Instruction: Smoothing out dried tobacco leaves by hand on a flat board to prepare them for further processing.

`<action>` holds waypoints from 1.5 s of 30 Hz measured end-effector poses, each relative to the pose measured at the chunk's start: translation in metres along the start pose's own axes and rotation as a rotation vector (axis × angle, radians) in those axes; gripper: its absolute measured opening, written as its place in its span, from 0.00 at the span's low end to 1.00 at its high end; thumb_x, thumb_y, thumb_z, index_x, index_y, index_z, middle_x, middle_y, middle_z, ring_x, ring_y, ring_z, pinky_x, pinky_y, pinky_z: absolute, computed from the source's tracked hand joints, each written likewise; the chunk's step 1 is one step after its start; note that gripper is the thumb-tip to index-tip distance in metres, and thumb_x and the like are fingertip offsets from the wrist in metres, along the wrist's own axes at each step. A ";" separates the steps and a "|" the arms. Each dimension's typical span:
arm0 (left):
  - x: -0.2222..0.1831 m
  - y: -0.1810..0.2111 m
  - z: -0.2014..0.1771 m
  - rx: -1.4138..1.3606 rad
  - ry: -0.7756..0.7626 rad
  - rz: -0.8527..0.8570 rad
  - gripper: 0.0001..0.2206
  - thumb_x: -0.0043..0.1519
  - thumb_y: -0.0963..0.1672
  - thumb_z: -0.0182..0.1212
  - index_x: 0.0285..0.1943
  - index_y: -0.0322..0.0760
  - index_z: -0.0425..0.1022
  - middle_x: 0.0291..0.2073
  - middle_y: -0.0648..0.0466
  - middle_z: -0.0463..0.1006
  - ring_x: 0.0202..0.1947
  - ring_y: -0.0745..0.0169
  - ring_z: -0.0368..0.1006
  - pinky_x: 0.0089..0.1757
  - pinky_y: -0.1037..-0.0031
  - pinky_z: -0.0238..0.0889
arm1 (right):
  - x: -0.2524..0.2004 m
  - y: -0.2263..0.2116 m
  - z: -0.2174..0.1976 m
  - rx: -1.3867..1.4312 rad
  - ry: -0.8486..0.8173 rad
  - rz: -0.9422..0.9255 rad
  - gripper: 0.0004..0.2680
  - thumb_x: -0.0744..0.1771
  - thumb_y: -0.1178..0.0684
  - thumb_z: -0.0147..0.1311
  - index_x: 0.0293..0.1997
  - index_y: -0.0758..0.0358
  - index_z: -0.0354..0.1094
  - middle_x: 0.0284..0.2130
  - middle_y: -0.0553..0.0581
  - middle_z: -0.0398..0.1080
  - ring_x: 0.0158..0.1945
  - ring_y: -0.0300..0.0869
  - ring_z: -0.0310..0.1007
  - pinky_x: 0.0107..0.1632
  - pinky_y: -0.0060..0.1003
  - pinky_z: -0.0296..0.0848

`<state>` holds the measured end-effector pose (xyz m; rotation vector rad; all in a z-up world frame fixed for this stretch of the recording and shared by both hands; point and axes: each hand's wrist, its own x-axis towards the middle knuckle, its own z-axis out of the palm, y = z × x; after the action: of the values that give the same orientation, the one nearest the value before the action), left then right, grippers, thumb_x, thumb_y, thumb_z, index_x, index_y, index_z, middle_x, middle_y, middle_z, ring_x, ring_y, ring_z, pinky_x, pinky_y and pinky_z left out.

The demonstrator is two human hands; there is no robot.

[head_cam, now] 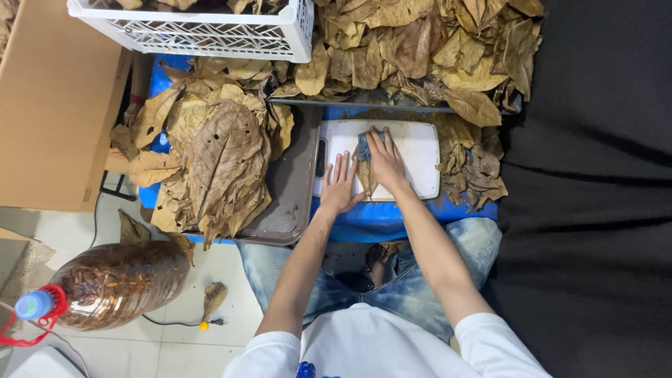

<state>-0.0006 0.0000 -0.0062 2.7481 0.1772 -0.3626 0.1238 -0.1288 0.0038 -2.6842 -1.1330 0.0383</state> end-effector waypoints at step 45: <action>0.007 -0.004 0.014 -0.028 0.006 -0.026 0.50 0.60 0.64 0.50 0.82 0.46 0.25 0.80 0.50 0.23 0.79 0.52 0.17 0.70 0.54 0.12 | -0.044 -0.007 0.025 0.770 0.476 0.280 0.26 0.62 0.72 0.41 0.69 0.58 0.61 0.66 0.63 0.56 0.72 0.60 0.49 0.73 0.55 0.47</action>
<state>0.0026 -0.0006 -0.0227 2.7223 0.2180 -0.3567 0.0849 -0.1502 -0.0218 -1.9778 -0.4525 -0.0943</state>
